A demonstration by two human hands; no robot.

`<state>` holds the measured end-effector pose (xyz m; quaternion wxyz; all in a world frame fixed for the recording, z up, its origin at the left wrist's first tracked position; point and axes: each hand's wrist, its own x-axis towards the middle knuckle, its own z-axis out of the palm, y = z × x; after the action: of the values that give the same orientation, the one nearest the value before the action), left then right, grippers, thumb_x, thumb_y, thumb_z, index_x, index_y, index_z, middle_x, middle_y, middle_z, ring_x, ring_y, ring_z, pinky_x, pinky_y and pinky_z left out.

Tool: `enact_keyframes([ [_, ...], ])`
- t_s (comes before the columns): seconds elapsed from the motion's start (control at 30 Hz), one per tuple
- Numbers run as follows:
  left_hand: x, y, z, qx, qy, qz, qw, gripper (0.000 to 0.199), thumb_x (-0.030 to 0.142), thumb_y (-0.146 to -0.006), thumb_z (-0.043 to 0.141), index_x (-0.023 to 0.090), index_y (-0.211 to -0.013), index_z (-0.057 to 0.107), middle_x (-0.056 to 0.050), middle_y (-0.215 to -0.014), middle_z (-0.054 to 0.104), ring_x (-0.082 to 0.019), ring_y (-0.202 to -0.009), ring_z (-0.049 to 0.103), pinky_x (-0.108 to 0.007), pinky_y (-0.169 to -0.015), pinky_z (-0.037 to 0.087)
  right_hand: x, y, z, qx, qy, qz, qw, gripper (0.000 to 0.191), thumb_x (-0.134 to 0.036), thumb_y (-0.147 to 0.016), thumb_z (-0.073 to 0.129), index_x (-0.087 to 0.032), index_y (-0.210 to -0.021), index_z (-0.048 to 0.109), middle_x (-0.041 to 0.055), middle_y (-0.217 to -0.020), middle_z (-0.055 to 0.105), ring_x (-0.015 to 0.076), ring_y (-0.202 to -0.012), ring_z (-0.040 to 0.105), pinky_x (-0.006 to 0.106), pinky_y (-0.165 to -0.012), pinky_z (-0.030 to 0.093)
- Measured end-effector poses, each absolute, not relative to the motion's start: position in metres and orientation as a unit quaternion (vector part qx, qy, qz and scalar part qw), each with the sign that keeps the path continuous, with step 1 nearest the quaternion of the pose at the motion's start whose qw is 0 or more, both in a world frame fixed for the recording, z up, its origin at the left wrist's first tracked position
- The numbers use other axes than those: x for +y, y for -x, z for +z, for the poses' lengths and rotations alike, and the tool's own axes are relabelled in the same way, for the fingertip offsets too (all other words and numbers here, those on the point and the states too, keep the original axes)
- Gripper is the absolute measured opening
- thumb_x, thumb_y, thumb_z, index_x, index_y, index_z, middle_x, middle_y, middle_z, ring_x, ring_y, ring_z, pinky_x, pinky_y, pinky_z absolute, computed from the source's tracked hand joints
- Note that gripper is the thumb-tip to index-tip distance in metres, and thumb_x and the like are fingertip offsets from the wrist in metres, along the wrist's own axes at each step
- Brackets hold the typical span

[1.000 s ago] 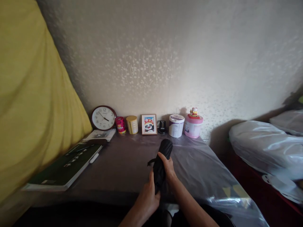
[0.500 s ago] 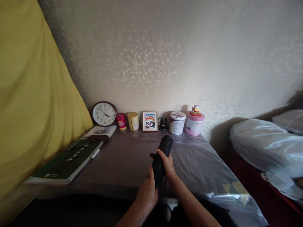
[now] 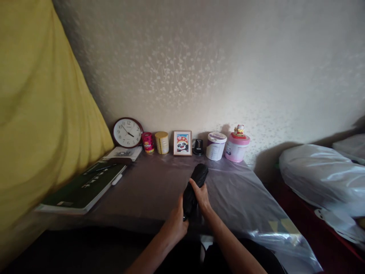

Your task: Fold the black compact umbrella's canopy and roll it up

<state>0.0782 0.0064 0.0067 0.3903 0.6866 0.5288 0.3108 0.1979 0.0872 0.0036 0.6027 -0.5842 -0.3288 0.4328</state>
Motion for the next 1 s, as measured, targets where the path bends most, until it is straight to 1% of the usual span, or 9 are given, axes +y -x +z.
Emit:
enact_keyframes([
  [0.07, 0.009, -0.074, 0.01, 0.534, -0.711, 0.302, 0.344, 0.082, 0.016, -0.068, 0.057, 0.019, -0.138, 0.013, -0.014, -0.126, 0.048, -0.024, -0.113, 0.05, -0.037, -0.091, 0.041, 0.088, -0.195, -0.002, -0.333, 0.582, 0.444, 0.595, 0.051, -0.047, -0.055, 0.075, -0.014, -0.09, 0.059, 0.0038, -0.074, 0.068, 0.0203, -0.07, 0.065, 0.027, -0.061, 0.052],
  [0.17, 0.012, -0.072, 0.014, 0.565, -0.708, 0.288, 0.311, 0.089, 0.031, -0.071, 0.06, 0.018, -0.14, 0.007, -0.018, -0.135, 0.036, -0.028, -0.116, 0.048, -0.041, -0.093, 0.04, 0.086, -0.191, -0.007, -0.324, 0.588, 0.452, 0.588, 0.046, -0.044, -0.055, 0.075, -0.014, -0.087, 0.06, 0.0037, -0.071, 0.068, 0.0211, -0.071, 0.065, 0.027, -0.06, 0.051],
  [0.37, 0.014, -0.069, 0.006, 0.563, -0.75, 0.241, 0.249, 0.074, 0.024, -0.078, 0.049, 0.02, -0.141, 0.01, -0.015, -0.13, 0.043, -0.025, -0.109, 0.053, -0.037, -0.088, 0.043, 0.084, -0.187, -0.011, -0.378, 0.614, 0.383, 0.577, 0.036, -0.035, -0.051, 0.078, -0.02, -0.075, 0.056, 0.0038, -0.064, 0.062, 0.024, -0.078, 0.064, 0.026, -0.059, 0.046],
  [0.5, 0.013, -0.059, 0.005, 0.583, -0.759, 0.195, 0.215, 0.072, 0.023, -0.078, 0.049, 0.02, -0.141, 0.012, -0.015, -0.125, 0.046, -0.025, -0.102, 0.056, -0.036, -0.086, 0.043, 0.078, -0.183, -0.01, -0.448, 0.626, 0.32, 0.552, 0.043, -0.035, -0.053, 0.078, -0.02, -0.089, 0.059, 0.0111, -0.092, 0.062, 0.0273, -0.098, 0.058, 0.028, -0.071, 0.045],
  [0.57, 0.013, -0.055, 0.006, 0.583, -0.761, 0.187, 0.215, 0.071, 0.024, -0.079, 0.049, 0.02, -0.14, 0.014, -0.014, -0.125, 0.047, -0.025, -0.101, 0.057, -0.035, -0.086, 0.043, 0.075, -0.181, -0.006, -0.52, 0.643, 0.252, 0.503, 0.048, -0.04, -0.061, 0.073, -0.019, -0.101, 0.058, 0.0136, -0.105, 0.057, 0.0276, -0.099, 0.057, 0.031, -0.076, 0.045],
  [0.63, 0.014, -0.051, 0.007, 0.584, -0.761, 0.179, 0.216, 0.069, 0.026, -0.079, 0.049, 0.021, -0.14, 0.015, -0.013, -0.123, 0.047, -0.025, -0.096, 0.059, -0.035, -0.083, 0.044, 0.074, -0.181, -0.002, -0.613, 0.62, 0.197, 0.448, 0.04, -0.039, -0.073, 0.061, -0.019, -0.108, 0.057, 0.0123, -0.11, 0.053, 0.024, -0.093, 0.058, 0.034, -0.08, 0.044],
  [0.73, 0.016, -0.048, 0.007, 0.588, -0.761, 0.169, 0.217, 0.07, 0.027, -0.079, 0.05, 0.023, -0.14, 0.015, -0.012, -0.121, 0.049, -0.025, -0.092, 0.06, -0.034, -0.08, 0.045, 0.075, -0.186, 0.002, -0.736, 0.497, 0.197, 0.416, 0.028, -0.022, -0.082, 0.044, -0.022, -0.106, 0.06, 0.0074, -0.106, 0.054, 0.0181, -0.091, 0.057, 0.032, -0.085, 0.044],
  [0.83, 0.018, -0.046, 0.006, 0.585, -0.763, 0.166, 0.217, 0.07, 0.027, -0.079, 0.05, 0.023, -0.14, 0.015, -0.012, -0.122, 0.048, -0.025, -0.095, 0.059, -0.034, -0.082, 0.044, 0.076, -0.194, 0.003, -0.779, 0.403, 0.231, 0.422, 0.032, -0.011, -0.075, 0.044, -0.022, -0.099, 0.062, 0.0054, -0.101, 0.057, 0.0163, -0.091, 0.056, 0.03, -0.085, 0.044],
  [1.0, 0.019, -0.044, 0.007, 0.579, -0.77, 0.167, 0.211, 0.069, 0.027, -0.08, 0.049, 0.025, -0.14, 0.015, -0.011, -0.122, 0.048, -0.024, -0.094, 0.059, -0.033, -0.081, 0.044, 0.079, -0.2, 0.004, -0.723, 0.418, 0.318, 0.448, 0.015, -0.019, -0.073, 0.055, -0.022, -0.085, 0.064, 0.0008, -0.084, 0.061, 0.0134, -0.074, 0.056, 0.026, -0.074, 0.045],
])
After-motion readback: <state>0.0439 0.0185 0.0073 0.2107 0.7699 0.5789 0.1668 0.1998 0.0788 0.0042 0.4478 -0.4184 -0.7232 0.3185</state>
